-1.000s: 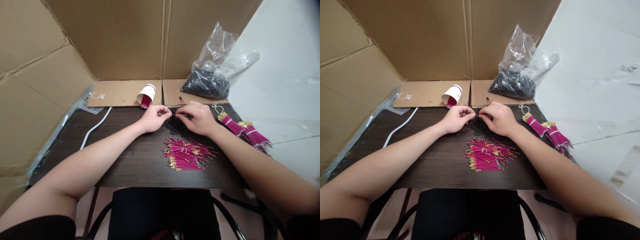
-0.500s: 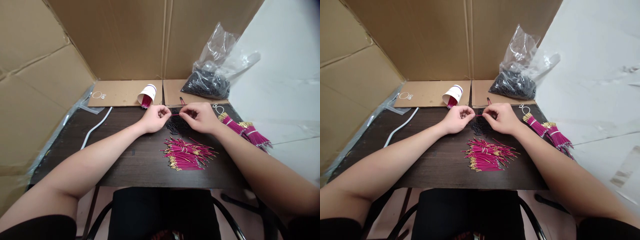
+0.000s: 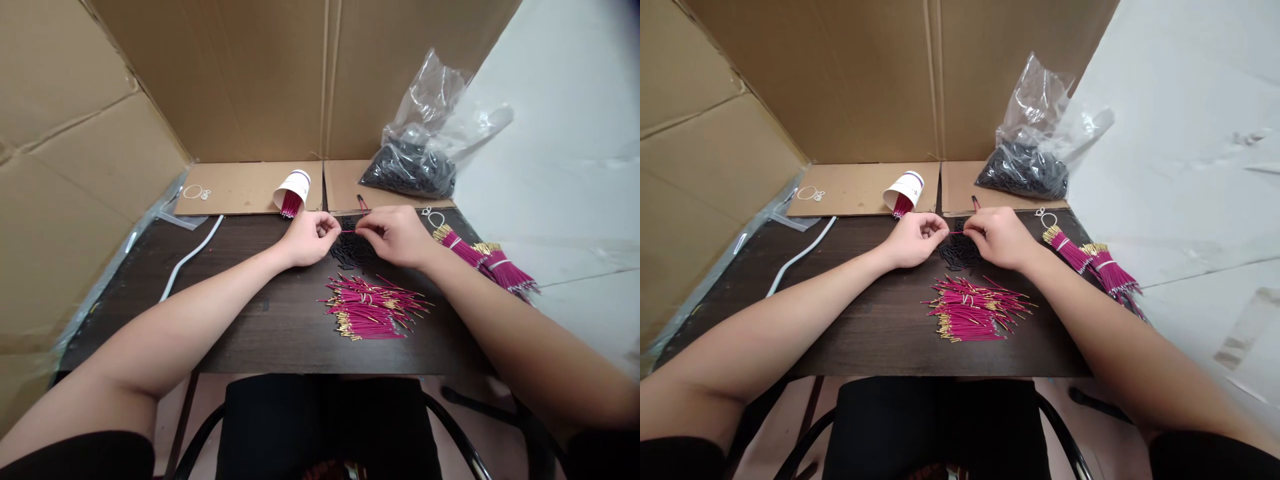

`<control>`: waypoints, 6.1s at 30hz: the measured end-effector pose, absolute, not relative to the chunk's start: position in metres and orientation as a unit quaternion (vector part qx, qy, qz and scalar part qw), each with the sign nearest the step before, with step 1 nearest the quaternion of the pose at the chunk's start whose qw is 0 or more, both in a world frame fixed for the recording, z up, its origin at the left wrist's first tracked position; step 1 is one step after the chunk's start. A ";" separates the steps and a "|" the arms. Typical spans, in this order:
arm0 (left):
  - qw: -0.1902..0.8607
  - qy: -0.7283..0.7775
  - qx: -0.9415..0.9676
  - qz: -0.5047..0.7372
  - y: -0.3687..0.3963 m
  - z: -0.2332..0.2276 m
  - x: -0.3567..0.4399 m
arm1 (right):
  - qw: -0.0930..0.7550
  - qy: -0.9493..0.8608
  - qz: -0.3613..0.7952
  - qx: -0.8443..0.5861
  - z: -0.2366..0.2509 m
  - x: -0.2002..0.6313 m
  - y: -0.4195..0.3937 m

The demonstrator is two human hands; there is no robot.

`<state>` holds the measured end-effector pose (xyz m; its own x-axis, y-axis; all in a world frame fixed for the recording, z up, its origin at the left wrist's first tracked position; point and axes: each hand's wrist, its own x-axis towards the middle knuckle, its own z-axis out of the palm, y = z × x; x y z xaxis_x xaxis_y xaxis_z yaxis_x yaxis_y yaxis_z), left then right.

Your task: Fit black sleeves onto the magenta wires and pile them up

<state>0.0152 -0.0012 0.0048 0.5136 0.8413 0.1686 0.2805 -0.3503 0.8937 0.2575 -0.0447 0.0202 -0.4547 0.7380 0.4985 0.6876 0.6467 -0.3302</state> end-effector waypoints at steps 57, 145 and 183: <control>0.333 0.376 0.807 0.311 -0.002 -0.001 0.011 | 0.298 -0.735 0.055 -0.606 0.009 0.282 -0.020; 0.399 0.335 0.815 0.255 -0.006 0.007 0.011 | 0.080 -0.844 0.166 -0.504 0.063 0.261 -0.067; 0.442 0.351 0.772 0.291 0.002 0.000 0.013 | 0.581 -0.505 0.469 -0.432 0.018 0.258 -0.034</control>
